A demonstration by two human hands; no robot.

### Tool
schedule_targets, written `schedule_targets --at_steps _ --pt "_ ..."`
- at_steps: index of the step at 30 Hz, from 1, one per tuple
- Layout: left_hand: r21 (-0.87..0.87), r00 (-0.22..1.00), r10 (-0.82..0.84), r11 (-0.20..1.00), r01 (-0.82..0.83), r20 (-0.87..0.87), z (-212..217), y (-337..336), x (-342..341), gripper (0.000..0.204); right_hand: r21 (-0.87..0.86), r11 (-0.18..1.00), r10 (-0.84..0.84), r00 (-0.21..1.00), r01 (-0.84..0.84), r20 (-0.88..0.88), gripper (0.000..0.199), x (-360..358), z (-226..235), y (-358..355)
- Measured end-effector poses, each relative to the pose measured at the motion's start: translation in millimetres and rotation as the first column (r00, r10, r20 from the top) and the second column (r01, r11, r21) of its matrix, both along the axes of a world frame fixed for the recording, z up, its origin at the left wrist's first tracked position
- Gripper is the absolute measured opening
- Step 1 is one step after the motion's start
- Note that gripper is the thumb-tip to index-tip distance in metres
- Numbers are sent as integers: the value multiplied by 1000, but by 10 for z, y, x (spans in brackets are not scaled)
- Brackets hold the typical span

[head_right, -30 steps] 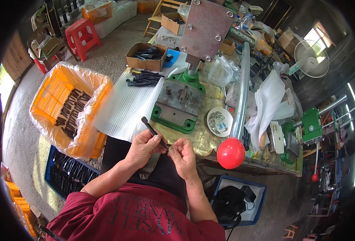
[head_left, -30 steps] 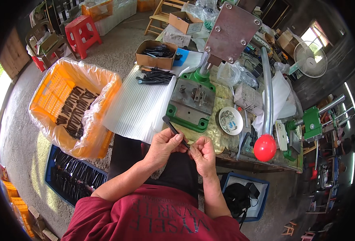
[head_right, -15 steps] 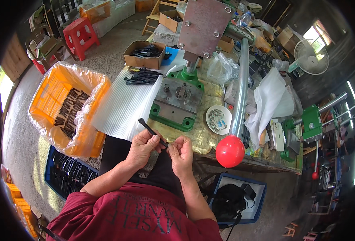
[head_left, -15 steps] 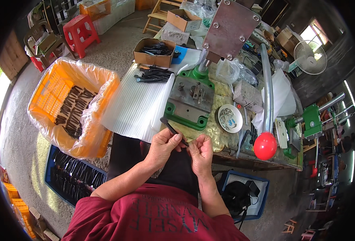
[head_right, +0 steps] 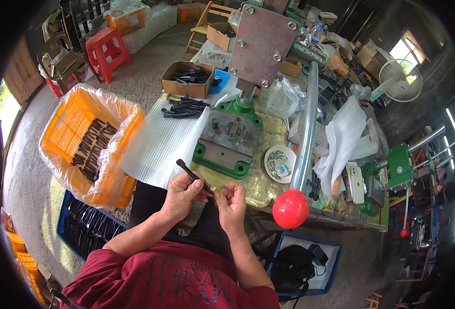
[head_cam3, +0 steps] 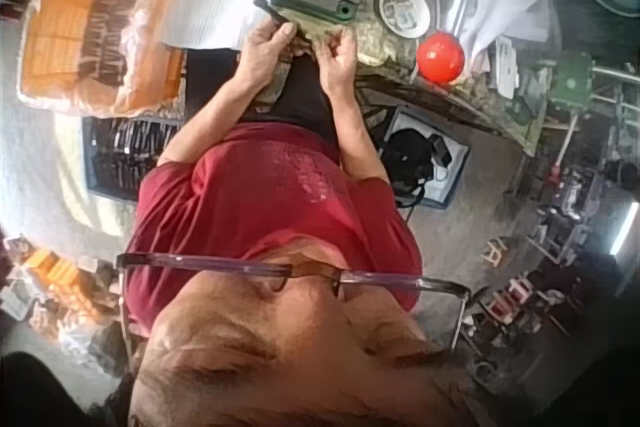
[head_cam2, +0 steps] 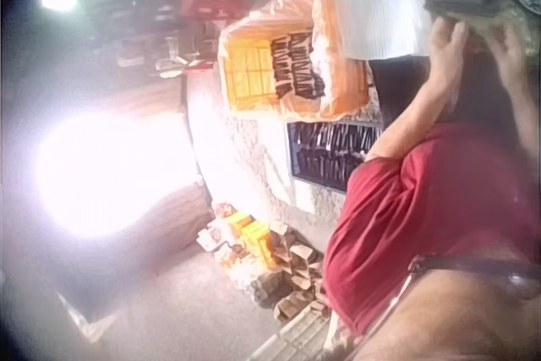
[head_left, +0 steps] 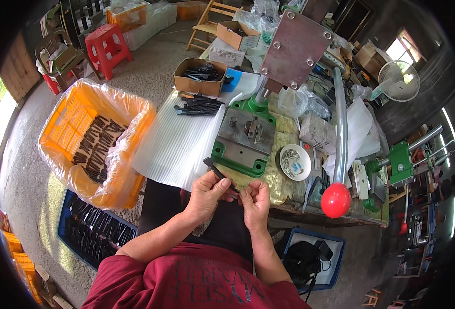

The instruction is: The person assembles black plastic components using a manual press.

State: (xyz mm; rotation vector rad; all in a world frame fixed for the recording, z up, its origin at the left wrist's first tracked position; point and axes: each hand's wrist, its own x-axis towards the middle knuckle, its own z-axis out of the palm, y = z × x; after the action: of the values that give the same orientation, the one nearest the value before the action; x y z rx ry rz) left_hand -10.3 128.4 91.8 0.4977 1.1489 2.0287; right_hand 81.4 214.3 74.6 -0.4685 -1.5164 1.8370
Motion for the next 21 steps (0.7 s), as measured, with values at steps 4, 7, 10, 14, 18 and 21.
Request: schedule_targets --at_steps 4,7,10,14,18,21 --pt "7 998 -37 999 37 52 36 29 -41 13 -31 1000 -8 1000 8 -4 20 3 19 11" --pt "-3 998 -18 1000 18 56 54 59 -127 13 -22 1000 -15 1000 15 7 18 16 -12 44" --pt "-35 1000 10 999 -11 -28 64 114 -295 13 -13 999 -30 999 30 26 17 57 -76 101" --pt "-102 976 51 992 -74 -212 209 339 -526 11 -53 998 -31 999 32 12 16 120 -124 179" --pt "-162 867 42 977 -141 -497 241 625 -808 8 -74 997 -39 999 38 -4 15 126 -148 190" --pt "-151 836 34 979 -139 -548 182 881 -937 7 -72 996 -54 999 54 3 15 153 -178 213"
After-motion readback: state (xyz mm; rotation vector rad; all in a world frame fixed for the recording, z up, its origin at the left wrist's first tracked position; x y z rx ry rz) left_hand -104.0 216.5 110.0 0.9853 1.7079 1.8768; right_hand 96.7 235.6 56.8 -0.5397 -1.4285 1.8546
